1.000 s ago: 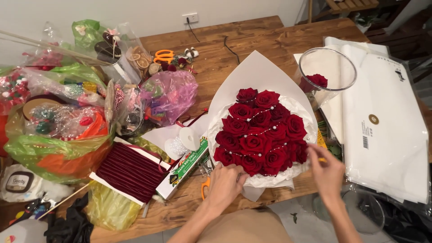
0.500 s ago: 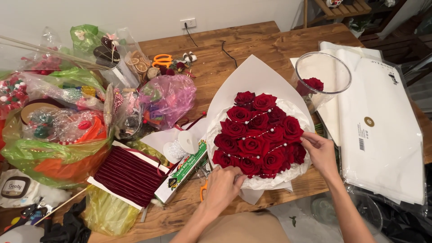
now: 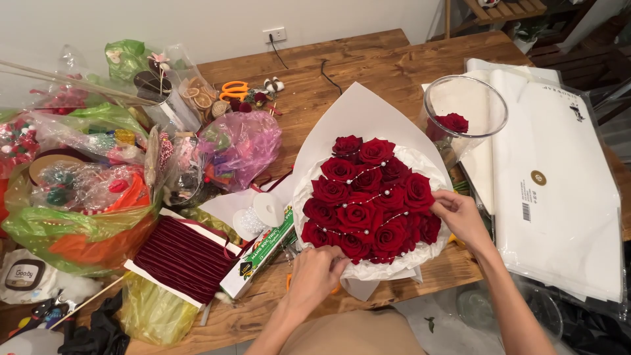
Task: The person arranges red roses in a bouquet wrapped in white paper. They use a hot glue gun to attach a string of white pearls to the roses and adjust the arrangement with their hands.
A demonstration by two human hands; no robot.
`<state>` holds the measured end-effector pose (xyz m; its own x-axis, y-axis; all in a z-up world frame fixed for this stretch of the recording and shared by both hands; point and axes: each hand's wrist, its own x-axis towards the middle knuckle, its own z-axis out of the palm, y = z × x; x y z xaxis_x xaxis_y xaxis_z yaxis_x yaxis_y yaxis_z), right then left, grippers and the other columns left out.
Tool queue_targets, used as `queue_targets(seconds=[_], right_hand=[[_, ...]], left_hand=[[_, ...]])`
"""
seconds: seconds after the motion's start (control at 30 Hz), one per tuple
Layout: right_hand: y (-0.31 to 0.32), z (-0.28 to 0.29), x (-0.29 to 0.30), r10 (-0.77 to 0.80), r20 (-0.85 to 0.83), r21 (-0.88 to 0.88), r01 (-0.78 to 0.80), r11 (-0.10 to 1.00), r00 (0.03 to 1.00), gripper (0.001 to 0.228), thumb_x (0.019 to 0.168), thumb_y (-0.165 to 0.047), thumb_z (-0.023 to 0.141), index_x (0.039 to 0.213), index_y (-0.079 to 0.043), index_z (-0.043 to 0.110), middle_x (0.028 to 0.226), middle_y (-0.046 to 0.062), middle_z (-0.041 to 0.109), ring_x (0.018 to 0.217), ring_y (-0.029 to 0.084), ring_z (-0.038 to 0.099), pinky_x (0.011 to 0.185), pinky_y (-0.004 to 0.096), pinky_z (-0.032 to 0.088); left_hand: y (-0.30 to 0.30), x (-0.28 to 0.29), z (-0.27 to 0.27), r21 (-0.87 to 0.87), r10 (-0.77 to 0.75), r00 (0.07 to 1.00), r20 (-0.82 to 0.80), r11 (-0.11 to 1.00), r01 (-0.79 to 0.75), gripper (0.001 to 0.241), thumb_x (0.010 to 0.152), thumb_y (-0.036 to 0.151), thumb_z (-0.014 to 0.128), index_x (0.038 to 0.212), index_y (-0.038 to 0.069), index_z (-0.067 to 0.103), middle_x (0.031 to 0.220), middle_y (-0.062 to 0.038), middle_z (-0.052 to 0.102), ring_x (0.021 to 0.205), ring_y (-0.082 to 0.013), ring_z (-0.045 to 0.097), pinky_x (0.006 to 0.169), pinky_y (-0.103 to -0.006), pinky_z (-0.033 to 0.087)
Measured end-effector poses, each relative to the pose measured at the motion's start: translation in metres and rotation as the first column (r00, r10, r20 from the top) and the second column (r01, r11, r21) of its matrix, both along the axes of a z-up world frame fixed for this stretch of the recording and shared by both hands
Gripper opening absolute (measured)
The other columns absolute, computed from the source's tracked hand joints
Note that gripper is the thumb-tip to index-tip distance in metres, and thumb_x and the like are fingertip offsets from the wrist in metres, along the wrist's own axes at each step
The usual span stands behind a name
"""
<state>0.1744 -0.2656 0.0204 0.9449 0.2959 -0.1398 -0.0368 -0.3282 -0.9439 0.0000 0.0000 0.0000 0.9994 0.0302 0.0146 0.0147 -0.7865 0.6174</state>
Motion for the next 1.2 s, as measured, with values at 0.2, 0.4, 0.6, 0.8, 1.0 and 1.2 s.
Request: queue_targets(seconds=[0.2, 0.4, 0.6, 0.8, 1.0, 1.2], right_hand=[[-0.010, -0.006, 0.007, -0.039, -0.001, -0.067, 0.039, 0.997, 0.999, 0.021, 0.097, -0.010, 0.060, 0.111, -0.004, 0.074, 0.071, 0.008, 0.068, 0.070, 0.015, 0.061, 0.076, 0.029, 0.049], [-0.017, 0.011, 0.002, -0.119, 0.116, -0.113, 0.132, 0.985, 0.986, 0.020, 0.093, -0.015, 0.067, 0.106, -0.002, 0.076, 0.089, 0.013, 0.076, 0.081, 0.019, 0.070, 0.080, 0.030, 0.055], [-0.021, -0.018, 0.003, -0.033, 0.099, -0.187, 0.051, 0.981, 0.995, 0.018, 0.087, -0.012, 0.073, 0.101, -0.003, 0.079, 0.099, 0.011, 0.079, 0.092, 0.018, 0.073, 0.089, 0.030, 0.058], [-0.015, -0.011, 0.006, 0.006, 0.045, -0.123, -0.001, 0.992, 0.999, 0.017, 0.089, -0.008, 0.070, 0.102, -0.001, 0.079, 0.100, 0.010, 0.079, 0.091, 0.017, 0.071, 0.088, 0.030, 0.058], [-0.012, -0.013, 0.007, 0.031, -0.001, 0.018, -0.031, 0.999, 1.000, 0.019, 0.090, 0.001, 0.067, 0.105, 0.000, 0.077, 0.103, 0.012, 0.078, 0.093, 0.020, 0.072, 0.090, 0.031, 0.059], [-0.021, -0.015, 0.016, 0.100, -0.007, -0.038, -0.100, 0.994, 0.995, 0.023, 0.085, 0.002, 0.071, 0.107, -0.003, 0.078, 0.100, 0.013, 0.079, 0.092, 0.021, 0.072, 0.090, 0.037, 0.057]], left_hand=[[0.000, 0.000, 0.008, -0.016, 0.030, 0.998, -0.049, 0.999, -0.031, 0.013, 0.092, 0.023, 0.073, 0.085, 0.012, 0.075, 0.069, -0.003, 0.074, 0.054, -0.0194, 0.065, 0.063, -0.0407, 0.058], [0.004, -0.003, 0.008, -0.001, 0.085, 0.994, -0.066, 0.996, -0.085, 0.018, 0.090, 0.029, 0.075, 0.083, 0.013, 0.073, 0.061, -0.004, 0.070, 0.057, -0.0252, 0.066, 0.061, -0.0432, 0.053], [0.004, -0.006, 0.009, -0.017, 0.108, 0.992, -0.060, 0.994, -0.110, 0.020, 0.090, 0.031, 0.076, 0.081, 0.014, 0.073, 0.063, -0.002, 0.071, 0.058, -0.0235, 0.066, 0.062, -0.0428, 0.053], [0.014, -0.007, 0.011, -0.027, 0.136, 0.990, -0.048, 0.990, -0.137, 0.021, 0.092, 0.030, 0.075, 0.079, 0.014, 0.075, 0.055, 0.001, 0.068, 0.045, -0.0138, 0.059, 0.059, -0.0346, 0.057], [0.006, -0.008, 0.014, 0.059, 0.112, 0.991, 0.079, 0.991, -0.117, 0.026, 0.093, 0.040, 0.069, 0.091, 0.015, 0.075, 0.081, 0.002, 0.065, 0.060, -0.0178, 0.061, 0.072, -0.0387, 0.053], [-0.043, 0.039, 0.045, 0.127, -0.098, 0.789, 0.607, 0.992, 0.025, 0.004, 0.091, 0.012, 0.069, 0.088, 0.011, 0.067, 0.081, -0.002, 0.057, 0.070, -0.0228, 0.058, 0.066, -0.0349, 0.039]])
